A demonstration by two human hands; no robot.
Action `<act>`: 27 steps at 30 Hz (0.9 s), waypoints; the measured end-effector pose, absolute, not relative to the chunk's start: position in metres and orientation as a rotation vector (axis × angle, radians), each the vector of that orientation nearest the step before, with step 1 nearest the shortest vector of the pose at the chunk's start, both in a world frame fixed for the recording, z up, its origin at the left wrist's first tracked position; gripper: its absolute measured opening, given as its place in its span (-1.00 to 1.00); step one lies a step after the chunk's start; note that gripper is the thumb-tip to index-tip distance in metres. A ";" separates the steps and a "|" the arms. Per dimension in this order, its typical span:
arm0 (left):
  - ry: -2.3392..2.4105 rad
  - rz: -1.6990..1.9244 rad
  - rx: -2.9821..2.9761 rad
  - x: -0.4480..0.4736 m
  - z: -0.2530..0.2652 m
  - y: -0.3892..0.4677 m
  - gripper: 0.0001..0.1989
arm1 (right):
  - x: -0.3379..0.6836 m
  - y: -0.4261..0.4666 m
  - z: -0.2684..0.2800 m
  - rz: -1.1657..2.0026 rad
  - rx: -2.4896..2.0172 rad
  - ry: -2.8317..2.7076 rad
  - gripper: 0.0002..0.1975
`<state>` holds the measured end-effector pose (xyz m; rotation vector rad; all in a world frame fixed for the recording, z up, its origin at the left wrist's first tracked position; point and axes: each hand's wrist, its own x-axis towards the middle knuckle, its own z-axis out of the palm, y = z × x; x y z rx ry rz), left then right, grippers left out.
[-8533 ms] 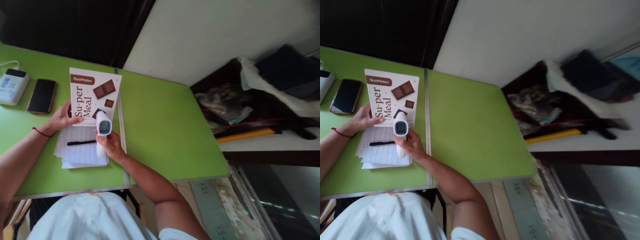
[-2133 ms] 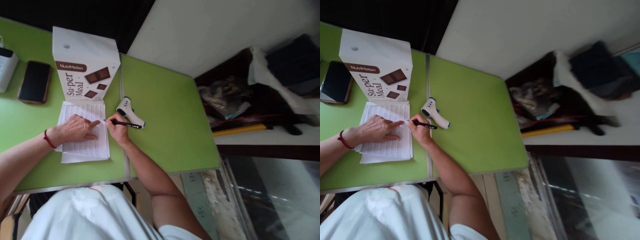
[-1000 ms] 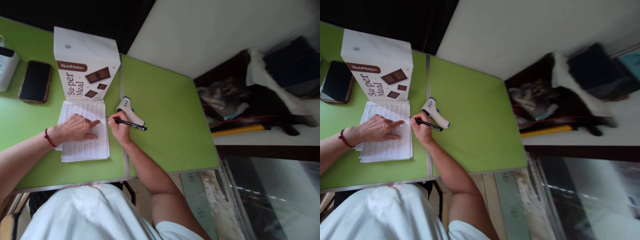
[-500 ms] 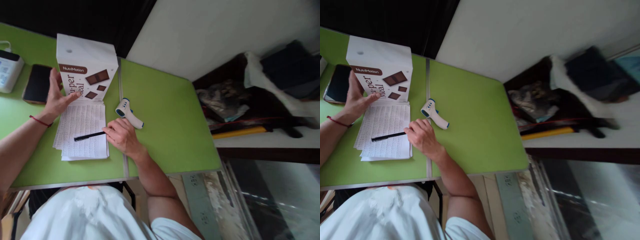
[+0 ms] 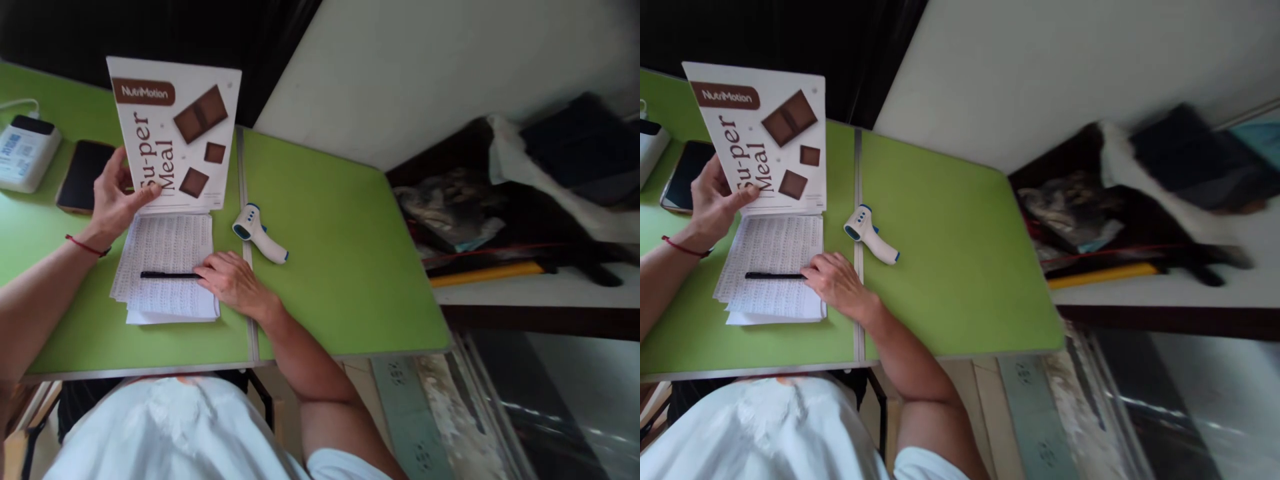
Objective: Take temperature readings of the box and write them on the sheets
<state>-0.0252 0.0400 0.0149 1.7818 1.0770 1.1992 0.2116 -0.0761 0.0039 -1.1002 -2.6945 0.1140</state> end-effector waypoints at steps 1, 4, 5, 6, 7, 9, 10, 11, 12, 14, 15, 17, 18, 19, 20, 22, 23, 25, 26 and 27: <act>1.040 1.260 1.725 -0.023 0.015 0.038 -0.31 | 0.212 -0.076 0.004 0.124 -1.107 -2.691 -0.86; 1.006 1.287 1.633 -0.019 0.012 0.033 -0.44 | 0.212 -0.075 0.003 0.153 -1.125 -2.693 -0.84; 1.025 1.246 1.649 -0.019 0.010 0.031 -0.43 | 0.212 -0.076 0.003 0.166 -1.132 -2.695 -0.83; 1.050 1.205 1.675 -0.019 0.008 0.030 -0.39 | 0.212 -0.076 0.003 0.181 -1.137 -2.694 -0.83; 1.072 1.171 1.701 -0.021 0.006 0.029 -0.36 | 0.211 -0.076 0.004 0.195 -1.140 -2.690 -0.82; 1.091 1.136 1.734 -0.023 0.003 0.028 -0.34 | 0.211 -0.077 0.004 0.216 -1.124 -2.669 -0.81; 1.085 1.135 1.735 -0.024 0.002 0.028 -0.36 | 0.212 -0.077 0.005 0.223 -1.109 -2.646 -0.80; 1.071 1.141 1.731 -0.024 0.001 0.028 -0.39 | 0.213 -0.076 0.005 0.232 -1.095 -2.612 -0.79; 1.053 1.148 1.724 -0.025 0.001 0.028 -0.42 | 0.216 -0.074 0.005 0.248 -1.088 -2.563 -0.79; 1.017 1.156 1.723 -0.024 0.000 0.029 -0.45 | 0.225 -0.068 0.004 0.272 -1.128 -2.412 -0.86; 1.007 1.154 1.731 -0.024 0.000 0.029 -0.45 | 0.232 -0.064 0.002 0.264 -1.189 -2.314 -0.88; 1.001 1.149 1.742 -0.024 0.001 0.029 -0.46 | 0.248 -0.056 -0.001 0.151 -1.401 -2.090 -0.87; 0.999 1.145 1.744 -0.024 0.002 0.028 -0.46 | 0.256 -0.052 -0.004 0.066 -1.546 -1.994 -0.87; 0.999 1.141 1.745 -0.024 0.002 0.028 -0.46 | 0.264 -0.049 -0.006 -0.017 -1.691 -1.923 -0.76; 1.002 1.137 1.747 -0.024 0.003 0.027 -0.46 | 0.271 -0.047 -0.009 -0.064 -1.822 -1.887 -0.62; 1.023 1.132 1.761 -0.024 0.004 0.027 -0.45 | 0.282 -0.044 -0.013 -0.036 -2.023 -1.879 -0.44; 1.041 1.131 1.774 -0.025 0.004 0.026 -0.45 | 0.284 -0.043 -0.014 0.028 -2.085 -1.895 -0.44; 1.075 1.129 1.801 -0.026 0.003 0.026 -0.45 | 0.286 -0.042 -0.015 0.196 -2.148 -1.910 -0.55; 1.086 1.129 1.812 -0.026 0.003 0.026 -0.45 | 0.285 -0.041 -0.014 0.272 -2.156 -1.888 -0.61; 1.093 1.128 1.818 -0.026 0.002 0.026 -0.45 | 0.283 -0.041 -0.012 0.332 -2.151 -1.833 -0.65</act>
